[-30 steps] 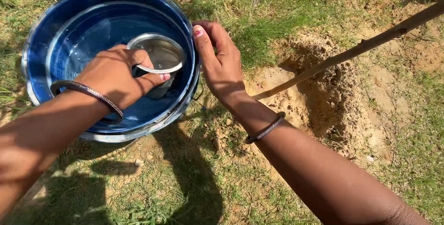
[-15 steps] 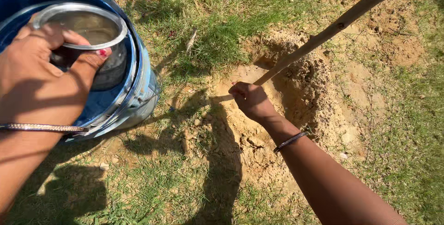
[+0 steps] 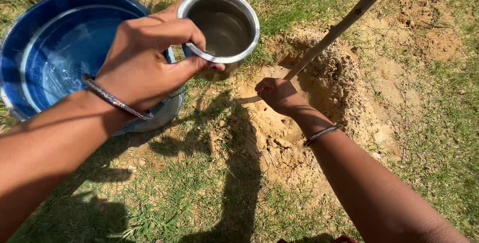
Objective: The person waters two small saplings by hand using a metal cup filled from a blue bucket. The person dips the cup into the water, pours it around the base of one plant, clears some dirt with their hands, and then repeats the process for a second sapling.
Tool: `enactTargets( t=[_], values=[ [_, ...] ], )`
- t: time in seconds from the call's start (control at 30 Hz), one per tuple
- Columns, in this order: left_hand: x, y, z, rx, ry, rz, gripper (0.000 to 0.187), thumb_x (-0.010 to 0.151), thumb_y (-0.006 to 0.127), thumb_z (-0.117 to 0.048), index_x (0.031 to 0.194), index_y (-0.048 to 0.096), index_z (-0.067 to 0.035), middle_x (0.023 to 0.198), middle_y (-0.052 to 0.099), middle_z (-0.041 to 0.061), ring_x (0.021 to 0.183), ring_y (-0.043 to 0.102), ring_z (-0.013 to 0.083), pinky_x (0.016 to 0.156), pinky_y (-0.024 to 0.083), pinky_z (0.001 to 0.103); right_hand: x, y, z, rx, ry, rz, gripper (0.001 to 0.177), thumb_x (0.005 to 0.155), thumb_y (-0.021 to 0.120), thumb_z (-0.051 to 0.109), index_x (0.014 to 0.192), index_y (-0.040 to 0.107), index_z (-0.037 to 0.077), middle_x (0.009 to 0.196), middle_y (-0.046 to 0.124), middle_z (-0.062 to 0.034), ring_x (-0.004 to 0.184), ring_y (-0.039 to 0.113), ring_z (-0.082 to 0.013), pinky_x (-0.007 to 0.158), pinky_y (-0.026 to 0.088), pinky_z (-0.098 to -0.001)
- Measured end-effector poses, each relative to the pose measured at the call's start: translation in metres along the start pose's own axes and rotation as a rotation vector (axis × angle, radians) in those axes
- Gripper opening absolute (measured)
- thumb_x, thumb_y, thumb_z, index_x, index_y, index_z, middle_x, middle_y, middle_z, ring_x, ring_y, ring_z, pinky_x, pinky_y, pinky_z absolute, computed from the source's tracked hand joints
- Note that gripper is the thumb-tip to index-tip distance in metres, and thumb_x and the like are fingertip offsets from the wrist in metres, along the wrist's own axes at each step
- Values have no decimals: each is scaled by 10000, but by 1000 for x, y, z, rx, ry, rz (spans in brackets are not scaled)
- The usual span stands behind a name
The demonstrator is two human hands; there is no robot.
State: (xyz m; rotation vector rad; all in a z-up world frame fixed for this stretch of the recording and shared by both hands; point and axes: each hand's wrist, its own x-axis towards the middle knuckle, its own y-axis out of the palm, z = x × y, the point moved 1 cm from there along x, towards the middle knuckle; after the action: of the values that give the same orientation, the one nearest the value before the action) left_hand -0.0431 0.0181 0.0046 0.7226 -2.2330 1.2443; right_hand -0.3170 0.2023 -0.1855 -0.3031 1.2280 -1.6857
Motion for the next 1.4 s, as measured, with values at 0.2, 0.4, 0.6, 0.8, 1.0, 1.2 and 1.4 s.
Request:
enactTargets(
  t=[0.2, 0.4, 0.6, 0.8, 1.0, 1.2, 1.4],
  values=[
    [-15, 30, 45, 124, 79, 347, 377, 811, 801, -390, 1063, 744, -116, 1200, 718, 150, 1069, 678, 346, 880, 517, 446, -3, 3, -38, -48, -8, 60, 252, 922, 676, 269, 1135, 750, 156, 1062, 780, -85, 970, 737, -204, 867, 596, -354],
    [-9, 31, 64, 241, -30, 715, 337, 852, 685, -453, 1068, 681, -195, 1077, 728, 48, 1091, 653, 261, 1201, 306, 440, 8, 23, -70, -198, 89, 91, 276, 896, 652, 274, 1146, 752, 213, 1132, 769, -36, 1006, 715, -206, 879, 584, -377],
    [-10, 43, 69, 94, -16, 576, 204, 880, 686, -366, 969, 653, -186, 1006, 731, 64, 1085, 666, 245, 1171, 256, 515, 53, 96, -174, -337, 114, 77, 401, 920, 603, 220, 1299, 682, 113, 1115, 722, -232, 1024, 695, -349, 961, 563, -440],
    [-10, 52, 77, -12, -96, 519, 242, 837, 738, -408, 900, 678, -182, 1032, 744, 51, 1111, 668, 232, 1127, 254, 526, 48, 122, -150, -13, 207, -35, 339, 896, 626, 237, 1164, 698, 42, 1070, 747, -212, 967, 717, -323, 886, 575, -426],
    [-6, 61, 81, -64, -78, 489, 169, 792, 770, -343, 860, 714, -200, 1051, 752, 11, 1090, 675, 195, 1102, 271, 506, 23, 122, -88, 146, 433, -159, 255, 845, 692, 181, 1057, 771, 65, 993, 775, -158, 851, 720, -250, 802, 581, -403],
    [-10, 65, 86, -43, -68, 479, 173, 790, 786, -347, 867, 716, -209, 1052, 744, -7, 1095, 677, 178, 1104, 268, 507, 32, 108, -96, 104, 500, -106, 257, 945, 587, 102, 1135, 759, 119, 935, 781, -136, 648, 730, -210, 613, 616, -391],
    [-9, 63, 82, 12, -51, 528, 216, 783, 787, -397, 856, 705, -212, 967, 713, -2, 1009, 673, 183, 1091, 283, 488, 15, 105, -80, -26, 442, -90, 310, 949, 768, 342, 972, 799, 34, 912, 780, -169, 706, 694, -215, 727, 589, -383]
  ],
)
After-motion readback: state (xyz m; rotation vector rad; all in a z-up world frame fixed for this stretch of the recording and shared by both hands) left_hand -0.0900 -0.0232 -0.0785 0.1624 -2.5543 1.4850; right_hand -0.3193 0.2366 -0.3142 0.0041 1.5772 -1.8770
